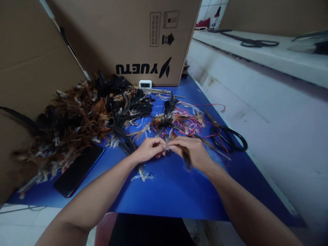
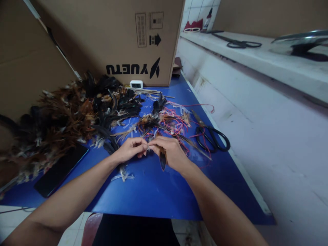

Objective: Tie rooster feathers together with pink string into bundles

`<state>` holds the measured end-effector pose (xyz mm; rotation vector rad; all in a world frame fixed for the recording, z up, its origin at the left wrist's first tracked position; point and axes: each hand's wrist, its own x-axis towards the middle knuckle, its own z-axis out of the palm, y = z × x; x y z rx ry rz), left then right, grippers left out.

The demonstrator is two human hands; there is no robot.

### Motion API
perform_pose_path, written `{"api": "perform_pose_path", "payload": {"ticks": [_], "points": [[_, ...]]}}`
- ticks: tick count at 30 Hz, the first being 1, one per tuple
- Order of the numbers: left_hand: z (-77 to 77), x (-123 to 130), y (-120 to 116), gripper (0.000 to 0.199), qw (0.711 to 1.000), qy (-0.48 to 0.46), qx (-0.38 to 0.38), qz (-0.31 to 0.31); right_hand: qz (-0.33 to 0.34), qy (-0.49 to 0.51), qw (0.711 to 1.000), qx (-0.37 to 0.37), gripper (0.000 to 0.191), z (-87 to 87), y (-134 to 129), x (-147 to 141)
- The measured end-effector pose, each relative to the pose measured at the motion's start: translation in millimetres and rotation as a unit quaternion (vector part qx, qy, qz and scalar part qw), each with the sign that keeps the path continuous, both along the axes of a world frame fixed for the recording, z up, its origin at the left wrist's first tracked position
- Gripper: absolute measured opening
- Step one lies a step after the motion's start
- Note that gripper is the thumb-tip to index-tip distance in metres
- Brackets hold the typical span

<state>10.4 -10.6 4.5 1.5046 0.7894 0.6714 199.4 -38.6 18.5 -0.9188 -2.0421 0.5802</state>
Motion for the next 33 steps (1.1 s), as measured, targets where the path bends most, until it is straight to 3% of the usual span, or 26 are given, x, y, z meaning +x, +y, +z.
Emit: {"api": "perform_pose_path", "payload": {"ticks": [33], "points": [[0.7, 1.4, -3.0, 0.014, 0.998, 0.043, 0.034, -0.009, -0.001, -0.011, 1.0, -0.008, 0.012, 1.9, -1.1, 0.2]]}}
